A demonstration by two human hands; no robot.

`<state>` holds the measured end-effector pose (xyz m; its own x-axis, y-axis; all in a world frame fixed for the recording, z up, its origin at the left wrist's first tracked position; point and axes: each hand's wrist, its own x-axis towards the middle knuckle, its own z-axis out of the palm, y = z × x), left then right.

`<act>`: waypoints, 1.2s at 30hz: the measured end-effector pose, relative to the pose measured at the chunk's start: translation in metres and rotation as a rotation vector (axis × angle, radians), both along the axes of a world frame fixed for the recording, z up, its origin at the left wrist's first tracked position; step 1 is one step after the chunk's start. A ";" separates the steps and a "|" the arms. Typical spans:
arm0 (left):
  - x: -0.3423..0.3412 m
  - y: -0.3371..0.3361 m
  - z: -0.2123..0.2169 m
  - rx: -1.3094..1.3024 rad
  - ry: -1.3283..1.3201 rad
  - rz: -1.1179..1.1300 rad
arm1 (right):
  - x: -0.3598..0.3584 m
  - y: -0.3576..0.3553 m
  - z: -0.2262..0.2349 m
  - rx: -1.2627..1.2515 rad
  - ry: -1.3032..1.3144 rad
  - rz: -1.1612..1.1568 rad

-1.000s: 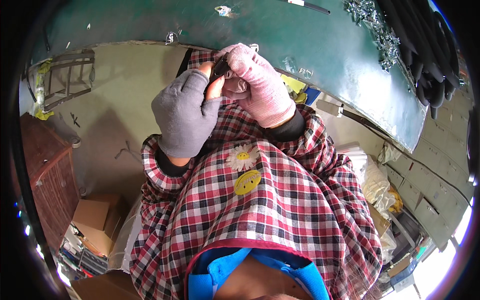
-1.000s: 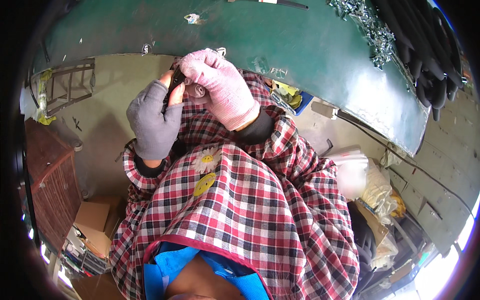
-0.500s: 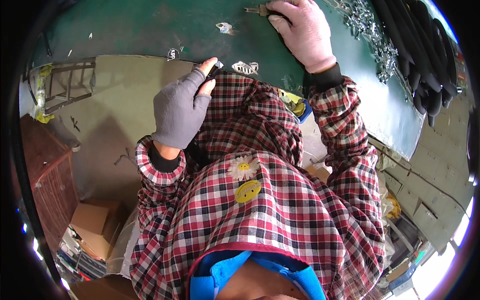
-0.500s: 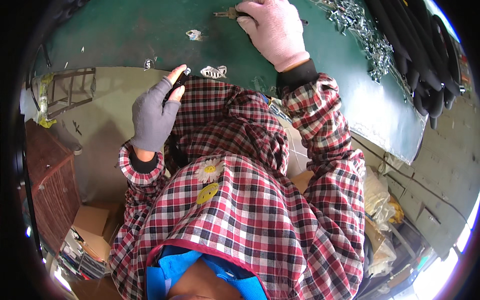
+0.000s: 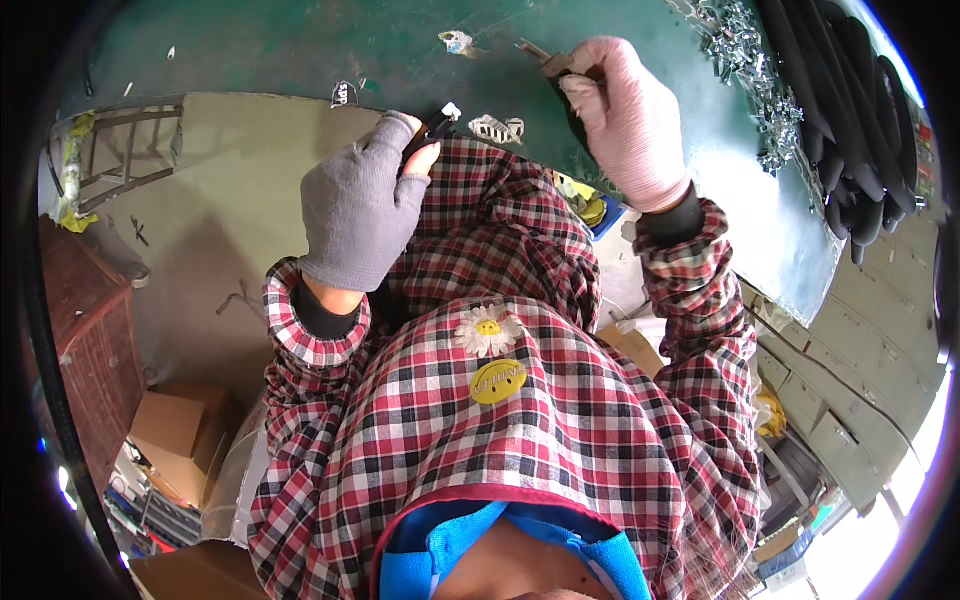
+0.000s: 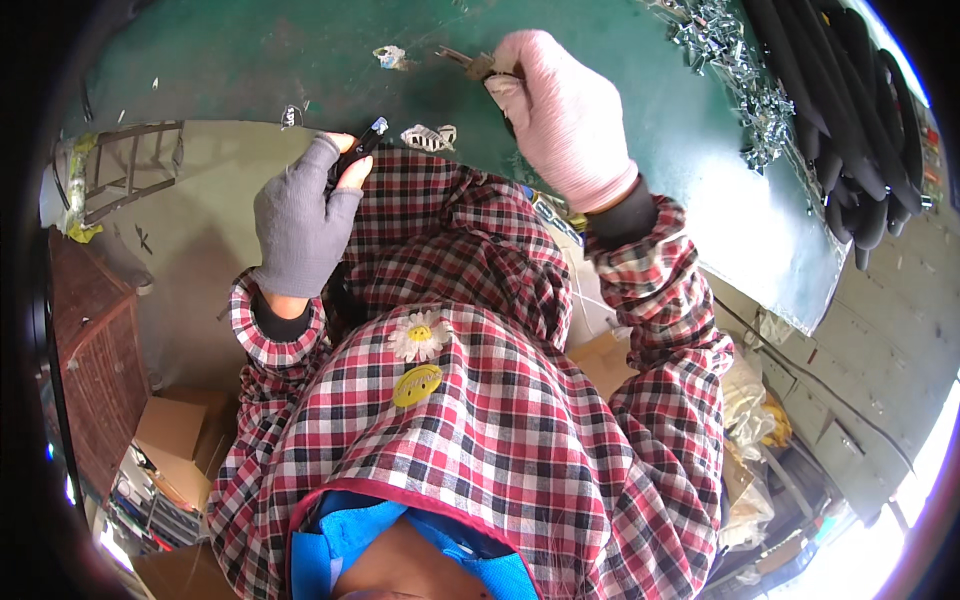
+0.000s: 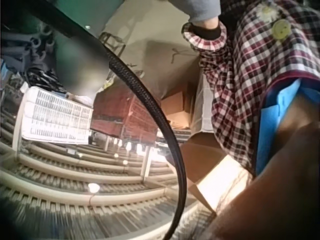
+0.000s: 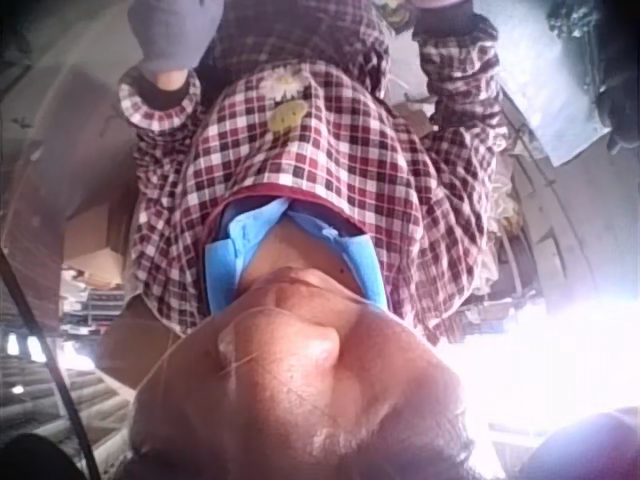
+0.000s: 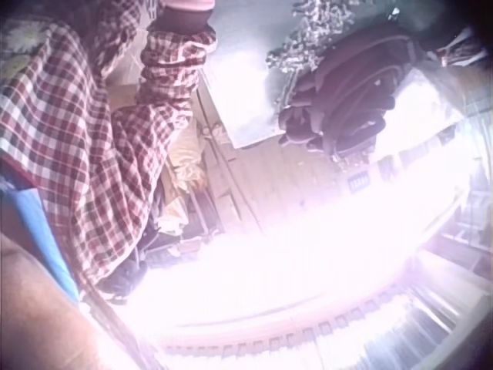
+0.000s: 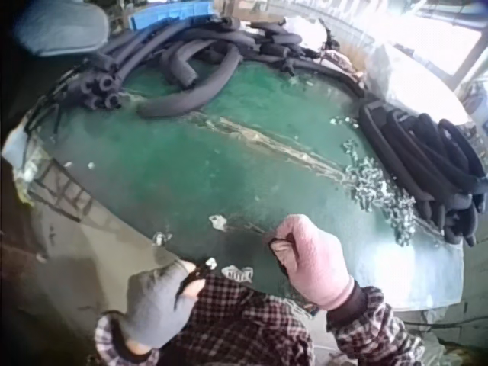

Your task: The person inserts metal clips into the ends of black rubber hoses one by one. They pick up a hose, slide a clip onto the end, and place the finished hose on the table.

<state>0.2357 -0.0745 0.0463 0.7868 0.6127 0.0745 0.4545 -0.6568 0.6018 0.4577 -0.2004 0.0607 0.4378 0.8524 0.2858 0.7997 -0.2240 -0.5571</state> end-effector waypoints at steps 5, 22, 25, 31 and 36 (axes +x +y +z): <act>-0.004 0.002 -0.002 0.067 -0.006 -0.002 | 0.010 0.013 0.009 -0.208 0.409 0.308; -0.011 -0.004 0.010 -0.019 -0.010 -0.061 | 0.031 0.038 0.033 -0.440 0.271 0.680; -0.012 -0.004 0.011 -0.003 -0.019 -0.079 | 0.029 0.042 0.039 -0.548 0.355 0.648; -0.014 -0.006 0.005 0.044 -0.069 -0.098 | 0.031 0.058 0.046 -0.599 0.251 0.717; -0.012 -0.006 0.008 0.012 -0.055 -0.092 | 0.029 0.062 0.053 -0.699 0.240 0.674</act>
